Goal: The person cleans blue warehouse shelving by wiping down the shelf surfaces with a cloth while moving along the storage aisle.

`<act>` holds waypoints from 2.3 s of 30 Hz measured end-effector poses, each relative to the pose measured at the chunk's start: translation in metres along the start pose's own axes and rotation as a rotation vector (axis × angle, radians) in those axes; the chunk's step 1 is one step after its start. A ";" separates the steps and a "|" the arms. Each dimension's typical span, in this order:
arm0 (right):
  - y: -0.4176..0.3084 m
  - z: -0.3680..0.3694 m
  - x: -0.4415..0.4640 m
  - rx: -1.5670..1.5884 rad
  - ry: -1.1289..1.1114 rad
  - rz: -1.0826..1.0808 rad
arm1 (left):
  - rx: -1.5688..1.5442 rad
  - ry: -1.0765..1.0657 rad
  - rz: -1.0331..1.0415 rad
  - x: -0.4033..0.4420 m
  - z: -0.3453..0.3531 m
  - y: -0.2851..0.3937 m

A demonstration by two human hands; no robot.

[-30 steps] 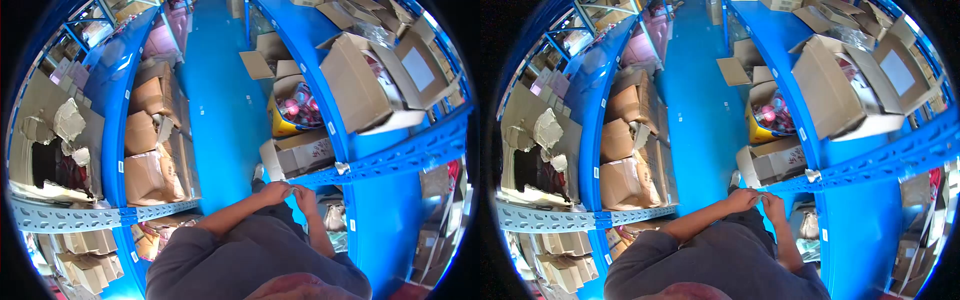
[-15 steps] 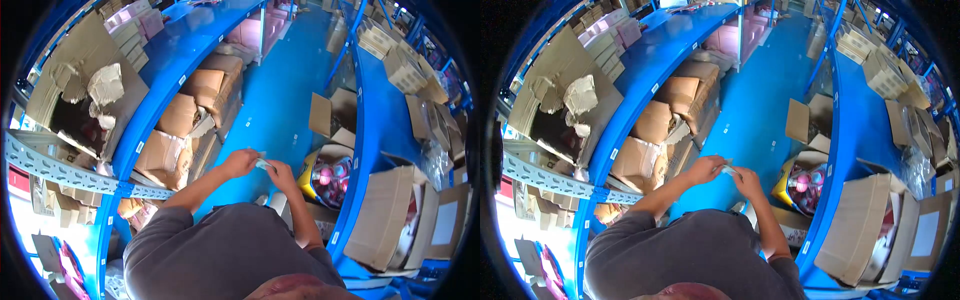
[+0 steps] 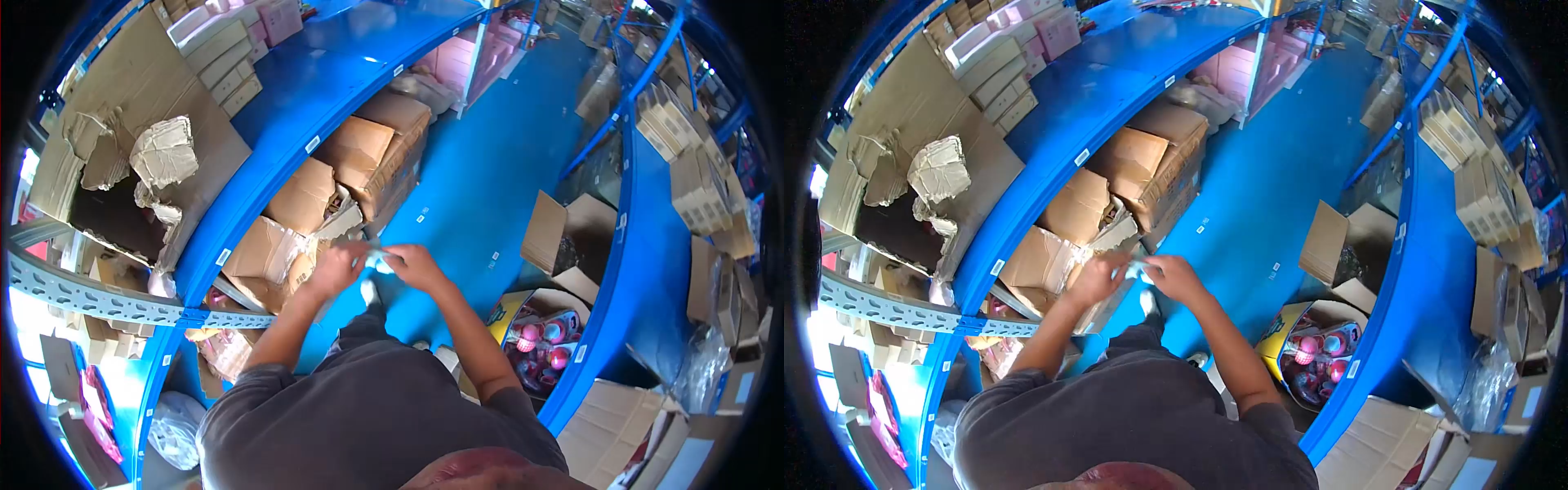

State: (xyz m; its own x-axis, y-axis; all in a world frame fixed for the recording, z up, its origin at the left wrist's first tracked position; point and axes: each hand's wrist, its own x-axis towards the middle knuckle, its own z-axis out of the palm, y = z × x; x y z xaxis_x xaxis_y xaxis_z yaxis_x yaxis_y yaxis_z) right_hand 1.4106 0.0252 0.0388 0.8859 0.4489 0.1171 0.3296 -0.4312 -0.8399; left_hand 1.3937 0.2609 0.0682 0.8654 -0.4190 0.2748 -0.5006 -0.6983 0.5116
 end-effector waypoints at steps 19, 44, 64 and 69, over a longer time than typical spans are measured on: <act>-0.040 0.043 0.460 -0.785 0.082 -0.565 | 0.478 0.341 -0.325 0.203 -0.156 -0.306; 0.063 0.051 0.611 -0.627 0.021 -0.398 | 0.569 0.144 -0.599 0.312 -0.117 -0.405; 0.218 -0.174 0.665 -0.687 0.044 -0.304 | 0.378 0.106 -0.321 0.550 -0.016 -0.374; 0.233 -0.206 0.681 -0.763 -0.028 -0.245 | 0.464 -0.081 -0.352 0.593 -0.016 -0.371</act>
State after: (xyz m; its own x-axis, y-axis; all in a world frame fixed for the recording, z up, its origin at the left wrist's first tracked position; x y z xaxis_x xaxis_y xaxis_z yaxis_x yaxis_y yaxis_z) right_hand 2.1583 0.0693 0.0322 0.7539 0.6157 0.2292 0.6553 -0.7292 -0.1968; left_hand 2.0929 0.2813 0.0544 0.9860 -0.1458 0.0803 -0.1563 -0.9769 0.1455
